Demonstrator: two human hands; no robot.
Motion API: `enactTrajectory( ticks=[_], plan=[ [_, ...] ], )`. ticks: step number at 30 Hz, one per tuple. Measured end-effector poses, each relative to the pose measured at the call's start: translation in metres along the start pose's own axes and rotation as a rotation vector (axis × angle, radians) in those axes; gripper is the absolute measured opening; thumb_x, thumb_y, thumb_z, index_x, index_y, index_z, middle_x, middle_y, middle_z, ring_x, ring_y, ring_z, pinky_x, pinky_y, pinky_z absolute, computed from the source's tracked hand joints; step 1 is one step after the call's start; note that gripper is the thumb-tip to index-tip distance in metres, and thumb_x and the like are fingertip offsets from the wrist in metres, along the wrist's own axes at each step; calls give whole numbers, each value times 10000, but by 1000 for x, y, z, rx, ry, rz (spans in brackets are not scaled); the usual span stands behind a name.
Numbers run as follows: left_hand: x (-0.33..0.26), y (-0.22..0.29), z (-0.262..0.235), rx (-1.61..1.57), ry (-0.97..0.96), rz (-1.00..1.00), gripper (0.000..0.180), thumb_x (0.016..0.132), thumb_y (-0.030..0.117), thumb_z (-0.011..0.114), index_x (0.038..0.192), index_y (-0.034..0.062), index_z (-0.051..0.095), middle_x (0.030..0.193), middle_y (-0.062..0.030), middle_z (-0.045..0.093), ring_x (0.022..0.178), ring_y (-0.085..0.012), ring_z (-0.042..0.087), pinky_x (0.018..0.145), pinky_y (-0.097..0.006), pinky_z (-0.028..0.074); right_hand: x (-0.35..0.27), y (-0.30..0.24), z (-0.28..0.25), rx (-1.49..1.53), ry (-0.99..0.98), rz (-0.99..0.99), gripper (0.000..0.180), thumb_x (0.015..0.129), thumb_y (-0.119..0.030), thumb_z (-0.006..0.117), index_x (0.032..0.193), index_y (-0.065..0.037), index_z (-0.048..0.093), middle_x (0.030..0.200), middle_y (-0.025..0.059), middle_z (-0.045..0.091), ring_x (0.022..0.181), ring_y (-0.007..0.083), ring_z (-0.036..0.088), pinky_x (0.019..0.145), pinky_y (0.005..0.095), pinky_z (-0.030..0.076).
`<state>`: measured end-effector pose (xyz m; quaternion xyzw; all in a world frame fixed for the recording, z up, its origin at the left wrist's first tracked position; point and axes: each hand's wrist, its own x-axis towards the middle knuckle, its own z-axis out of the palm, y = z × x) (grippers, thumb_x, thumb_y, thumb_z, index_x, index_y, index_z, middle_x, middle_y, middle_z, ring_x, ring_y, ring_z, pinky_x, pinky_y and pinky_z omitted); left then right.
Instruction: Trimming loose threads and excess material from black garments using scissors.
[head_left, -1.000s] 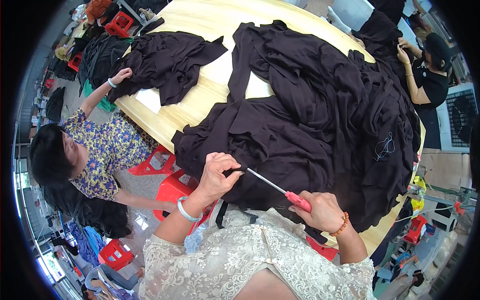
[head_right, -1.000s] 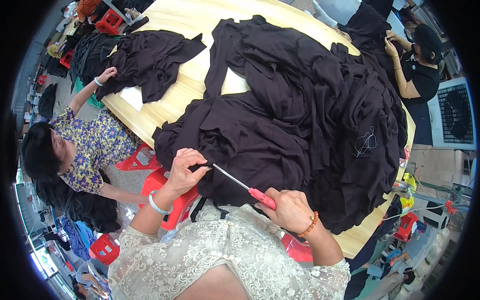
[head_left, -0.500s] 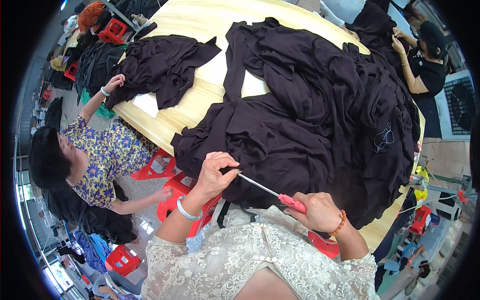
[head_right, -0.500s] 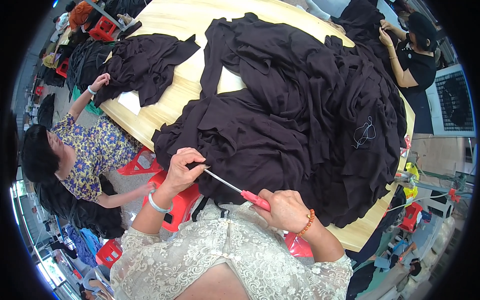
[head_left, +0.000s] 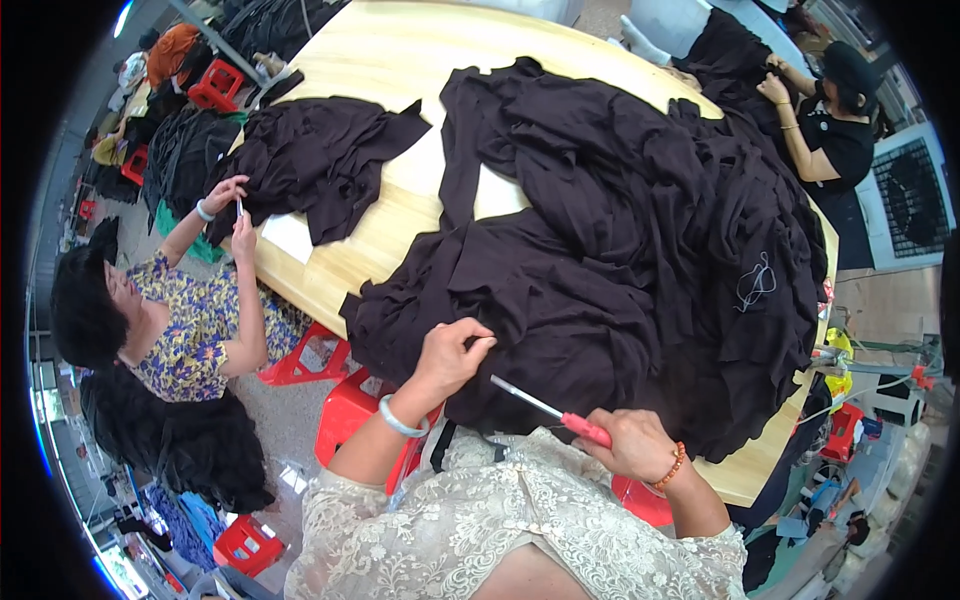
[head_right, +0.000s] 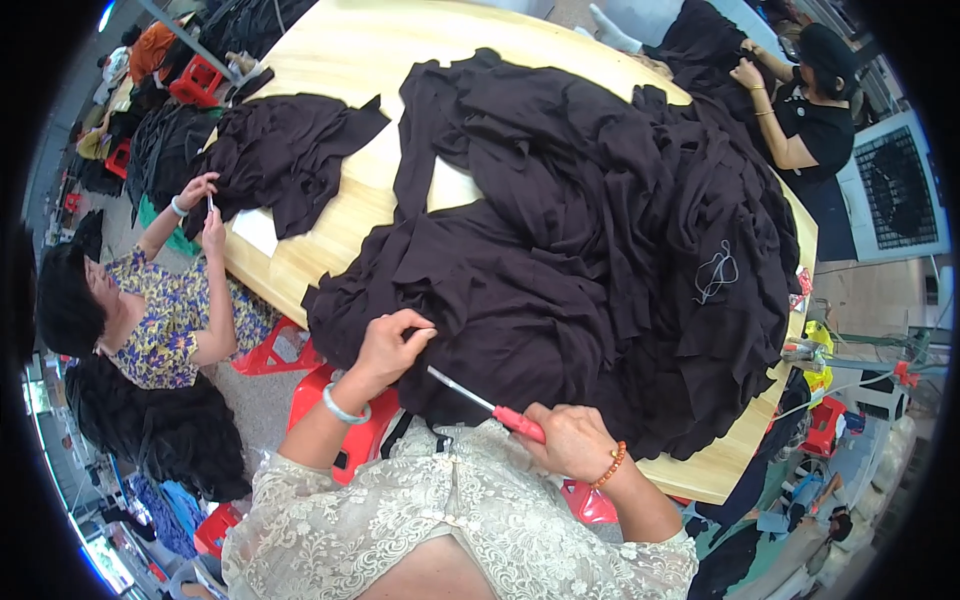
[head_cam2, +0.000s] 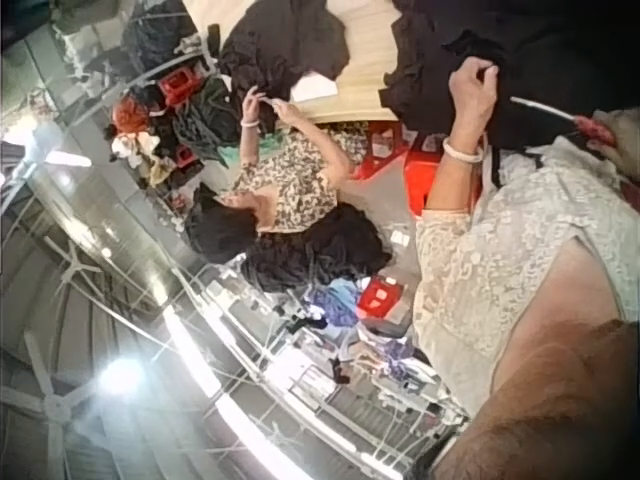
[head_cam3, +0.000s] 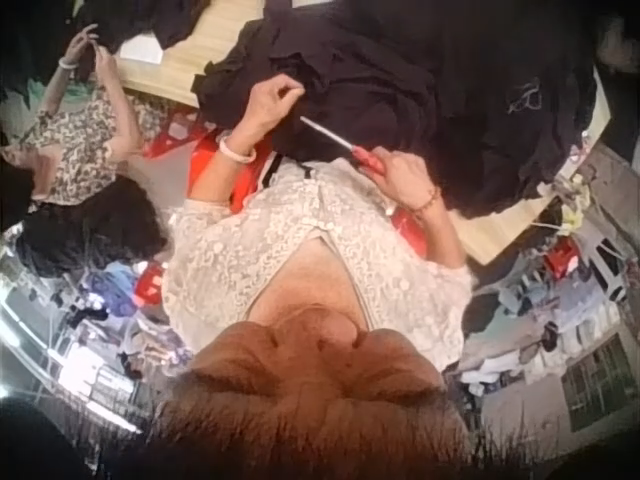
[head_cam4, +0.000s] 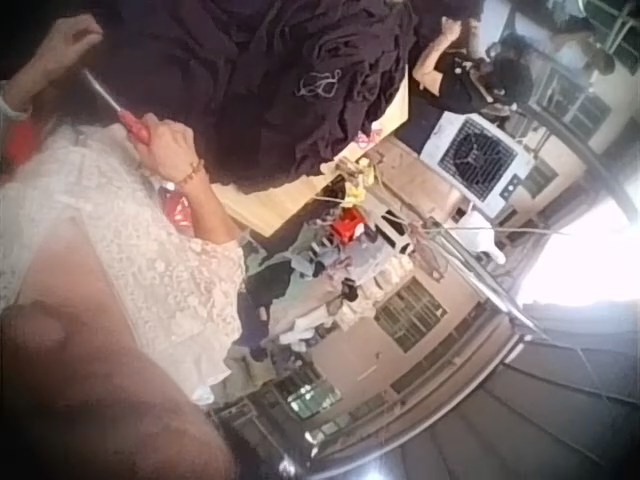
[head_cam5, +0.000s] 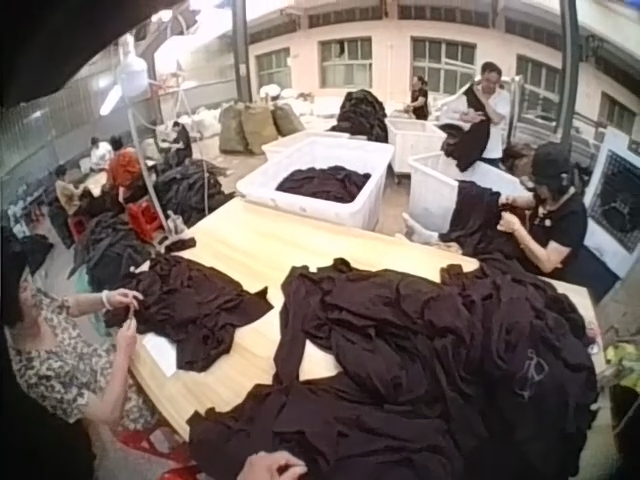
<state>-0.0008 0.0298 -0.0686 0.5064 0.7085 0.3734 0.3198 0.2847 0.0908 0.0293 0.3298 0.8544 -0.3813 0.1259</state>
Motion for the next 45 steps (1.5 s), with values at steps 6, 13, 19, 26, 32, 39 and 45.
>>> enactTrajectory(
  ticks=[6, 13, 19, 26, 32, 39, 45],
  plan=[
    [18, 63, -61, -237, -36, 122, 41, 856, 19, 681, 871, -18, 674, 802, -62, 685, 757, -112, 646, 702, -235, 495, 18, -15, 20, 253, -251, -113, 437, 898, -410, 607, 1250, -155, 562, 938, 145, 701, 868, 347, 683, 779, 425, 529],
    [63, 140, -137, -349, 337, 426, 58, 884, 17, 676, 928, 15, 638, 916, -22, 648, 779, -50, 562, 694, -178, 427, 87, -25, 57, 503, -287, 1, 575, 897, -445, 619, 1277, -20, 545, 1094, 270, 644, 1010, 388, 642, 888, 395, 484],
    [106, 165, -190, -516, 449, 613, 218, 901, 31, 662, 1105, -39, 629, 1039, -75, 672, 926, -84, 626, 851, -195, 475, 51, -2, -25, 458, 517, 235, 209, 870, -221, 682, 888, -13, 671, 747, 229, 638, 715, 403, 647, 620, 420, 498],
    [226, 180, -193, -256, 624, 889, 78, 934, 27, 626, 984, 2, 681, 847, 48, 641, 732, -10, 539, 660, -137, 416, 77, 66, -181, -504, 1105, 181, 369, 961, -328, 573, 1064, 26, 582, 812, 315, 620, 785, 496, 608, 642, 544, 488],
    [226, 81, -139, 77, 515, 529, 227, 840, 193, 664, 790, -20, 606, 654, -176, 581, 611, -285, 602, 596, -360, 449, 104, 66, -172, -93, 777, 58, 202, 927, -115, 605, 1104, -21, 579, 892, 182, 633, 826, 331, 658, 751, 363, 505],
    [-30, -55, -93, 175, 133, -312, 286, 756, 117, 765, 978, 6, 624, 956, -136, 620, 882, -297, 605, 798, -376, 494, 100, 33, -40, 257, 277, 133, 314, 870, -121, 671, 1160, -64, 566, 875, 240, 641, 857, 429, 648, 689, 421, 524],
    [-40, -76, -65, -359, 253, -578, 343, 775, 79, 772, 1064, -3, 605, 884, -79, 637, 813, -146, 618, 752, -274, 503, 113, -16, -18, 123, 1, -88, 377, 863, -197, 686, 1182, -52, 549, 931, 186, 674, 870, 389, 651, 738, 426, 515]
  ],
)
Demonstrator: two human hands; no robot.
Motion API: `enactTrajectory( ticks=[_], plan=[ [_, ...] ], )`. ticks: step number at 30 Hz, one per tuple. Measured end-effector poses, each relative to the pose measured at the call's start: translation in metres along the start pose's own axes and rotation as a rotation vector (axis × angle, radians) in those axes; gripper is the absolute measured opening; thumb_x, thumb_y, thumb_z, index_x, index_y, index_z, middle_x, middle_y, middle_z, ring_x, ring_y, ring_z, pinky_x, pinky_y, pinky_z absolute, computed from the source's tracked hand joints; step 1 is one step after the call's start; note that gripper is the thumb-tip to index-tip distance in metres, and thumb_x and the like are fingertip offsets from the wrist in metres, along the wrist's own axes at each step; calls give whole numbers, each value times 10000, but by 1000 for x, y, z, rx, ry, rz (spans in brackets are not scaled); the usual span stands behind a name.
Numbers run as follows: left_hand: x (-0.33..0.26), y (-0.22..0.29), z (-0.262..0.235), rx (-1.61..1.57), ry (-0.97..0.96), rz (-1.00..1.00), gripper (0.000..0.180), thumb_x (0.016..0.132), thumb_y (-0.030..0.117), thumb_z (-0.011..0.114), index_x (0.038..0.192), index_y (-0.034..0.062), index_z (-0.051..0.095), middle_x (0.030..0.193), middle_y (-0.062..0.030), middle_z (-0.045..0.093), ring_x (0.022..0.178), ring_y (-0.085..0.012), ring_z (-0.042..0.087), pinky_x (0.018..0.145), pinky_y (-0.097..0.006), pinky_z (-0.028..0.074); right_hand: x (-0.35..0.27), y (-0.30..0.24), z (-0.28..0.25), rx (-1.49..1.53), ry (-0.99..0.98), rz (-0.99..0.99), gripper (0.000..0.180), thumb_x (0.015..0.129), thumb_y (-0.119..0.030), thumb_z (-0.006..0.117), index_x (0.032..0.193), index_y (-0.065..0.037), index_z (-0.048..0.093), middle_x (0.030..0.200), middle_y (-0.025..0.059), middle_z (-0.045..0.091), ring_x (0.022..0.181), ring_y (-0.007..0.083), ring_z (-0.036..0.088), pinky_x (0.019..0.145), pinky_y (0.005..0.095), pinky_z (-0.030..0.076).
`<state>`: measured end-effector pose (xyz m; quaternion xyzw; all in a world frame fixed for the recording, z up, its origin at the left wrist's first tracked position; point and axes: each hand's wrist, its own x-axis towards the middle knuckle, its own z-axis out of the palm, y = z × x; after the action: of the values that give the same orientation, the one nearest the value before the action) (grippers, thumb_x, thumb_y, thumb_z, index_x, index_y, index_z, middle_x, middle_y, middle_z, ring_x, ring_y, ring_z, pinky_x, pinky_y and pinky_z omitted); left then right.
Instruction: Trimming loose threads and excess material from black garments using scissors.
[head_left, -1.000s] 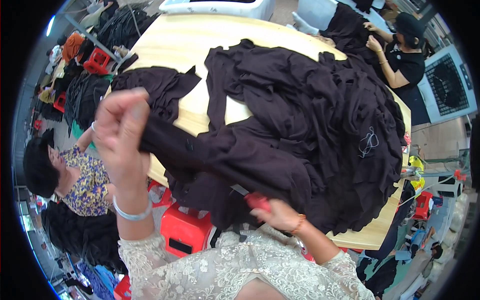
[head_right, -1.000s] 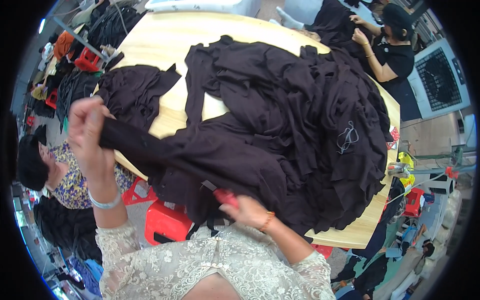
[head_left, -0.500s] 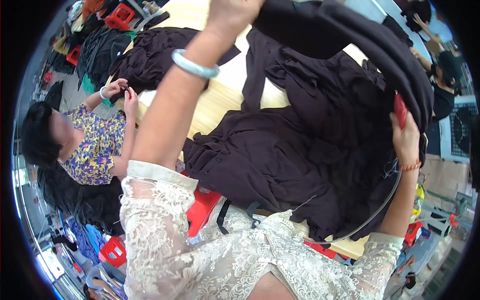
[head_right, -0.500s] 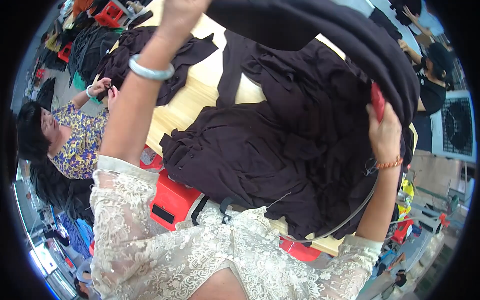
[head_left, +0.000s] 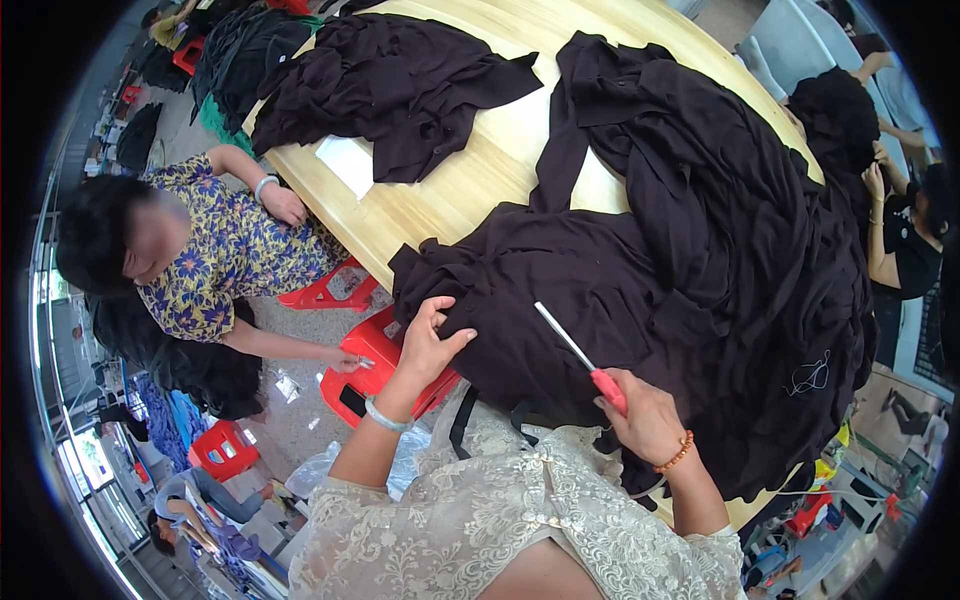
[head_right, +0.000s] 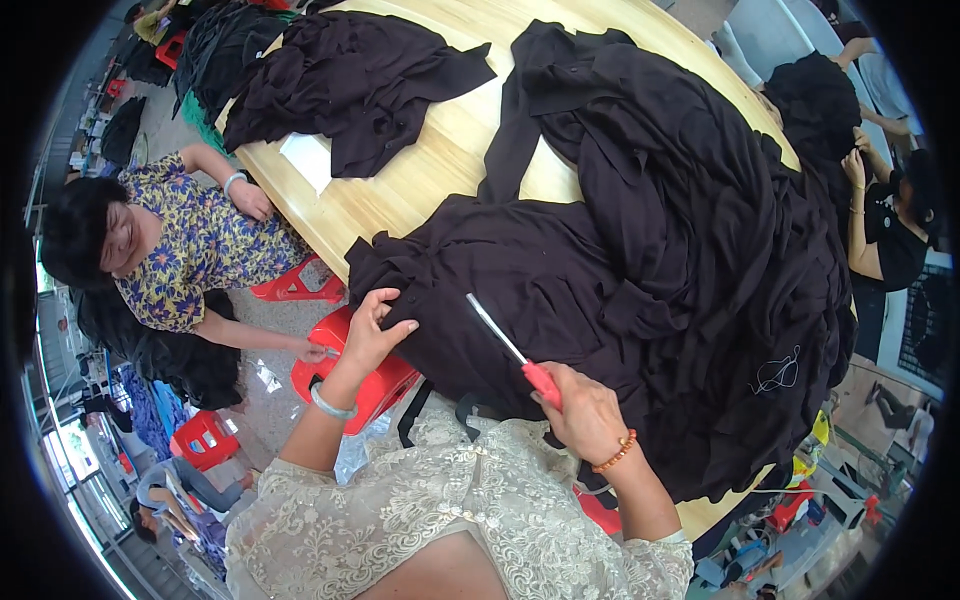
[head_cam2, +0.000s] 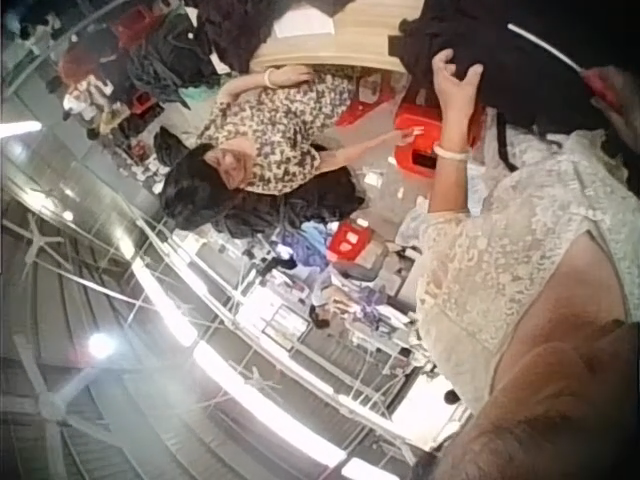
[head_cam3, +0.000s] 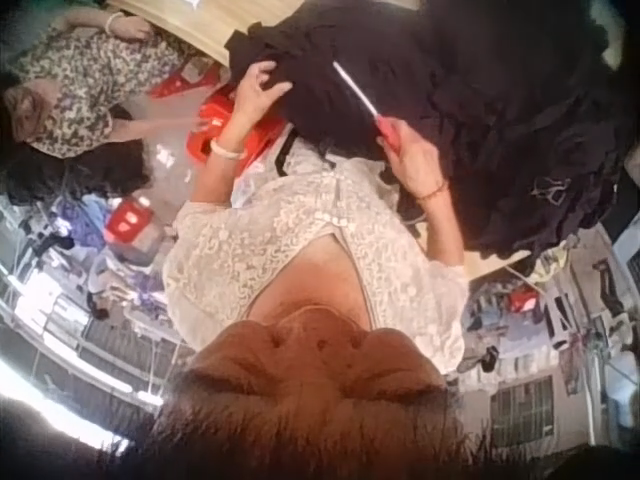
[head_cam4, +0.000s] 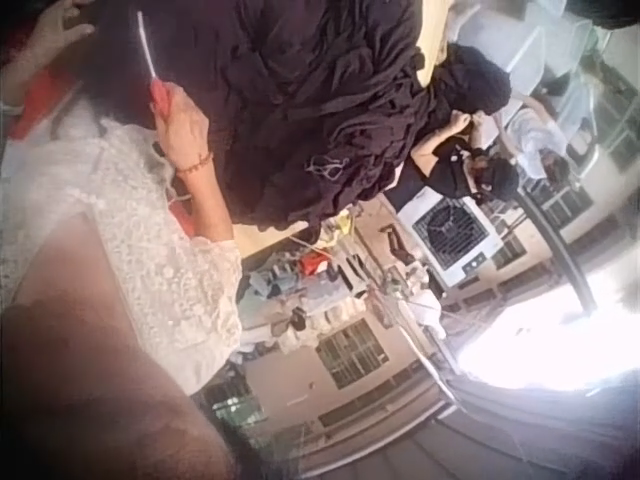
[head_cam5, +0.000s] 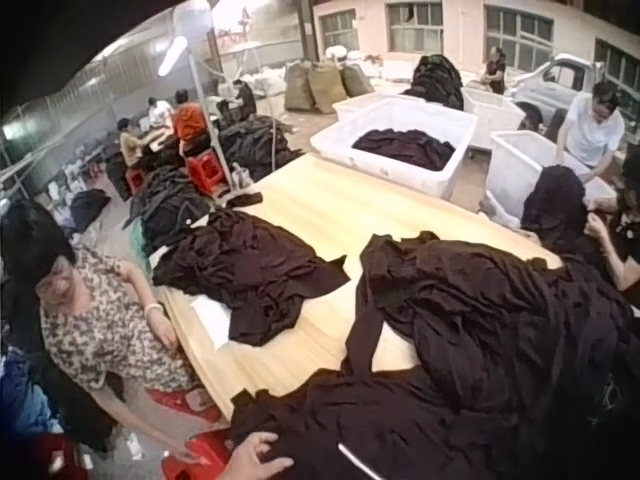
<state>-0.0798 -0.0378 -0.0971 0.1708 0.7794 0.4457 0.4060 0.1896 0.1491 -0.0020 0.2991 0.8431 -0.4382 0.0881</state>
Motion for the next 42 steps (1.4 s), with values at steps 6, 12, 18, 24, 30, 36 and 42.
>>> enactTrajectory(
  ticks=[6, 12, 18, 24, 30, 36, 42],
  plan=[
    [-4, -5, 7, -211, -119, -15, 170, 838, 73, 729, 951, -17, 640, 795, 17, 617, 676, -57, 543, 647, -197, 452, -1, -17, 9, -57, -21, -79, 364, 868, -215, 684, 1165, -47, 556, 901, 189, 676, 835, 370, 661, 707, 431, 515],
    [-15, 3, 39, -86, -29, 216, 107, 837, 43, 692, 889, -50, 681, 774, -50, 606, 723, -103, 539, 671, -240, 438, -16, -27, 24, -154, -80, -62, 382, 871, -312, 680, 1148, -69, 579, 698, 167, 659, 635, 365, 658, 586, 448, 512],
    [-14, -4, 57, -98, 100, 357, 136, 803, -17, 677, 934, -29, 713, 797, -61, 656, 755, -119, 592, 698, -231, 449, -10, -36, 23, -222, -76, -7, 322, 909, -318, 624, 1077, -45, 590, 670, 196, 650, 622, 368, 661, 580, 459, 515],
    [-21, -29, 55, -568, 47, 4, 148, 888, 34, 655, 1017, -33, 685, 895, 0, 662, 811, -49, 583, 761, -204, 473, -18, -29, 31, -236, -101, -24, 318, 907, -307, 627, 1069, -37, 582, 664, 191, 646, 627, 370, 660, 588, 457, 517],
    [-53, -30, 35, -447, -65, 27, 255, 891, 17, 635, 1138, -32, 602, 913, -14, 665, 797, -52, 587, 745, -230, 490, -19, -25, 39, -187, -65, -47, 325, 884, -266, 654, 1109, -47, 567, 762, 188, 668, 702, 359, 671, 628, 444, 524],
    [-83, -52, 13, 399, 58, 135, 240, 777, 77, 742, 969, -29, 647, 854, -114, 671, 811, -184, 620, 737, -314, 492, -20, -19, 37, -182, -64, -38, 349, 877, -252, 662, 1137, -48, 551, 793, 191, 672, 720, 366, 670, 634, 444, 524],
    [-96, -65, 13, 60, 109, 110, 244, 768, 94, 769, 965, -25, 689, 866, -107, 681, 822, -179, 629, 743, -300, 497, -21, -21, 35, -202, -96, -55, 348, 875, -249, 664, 1136, -48, 552, 789, 188, 671, 713, 365, 666, 638, 444, 521]
  ],
)
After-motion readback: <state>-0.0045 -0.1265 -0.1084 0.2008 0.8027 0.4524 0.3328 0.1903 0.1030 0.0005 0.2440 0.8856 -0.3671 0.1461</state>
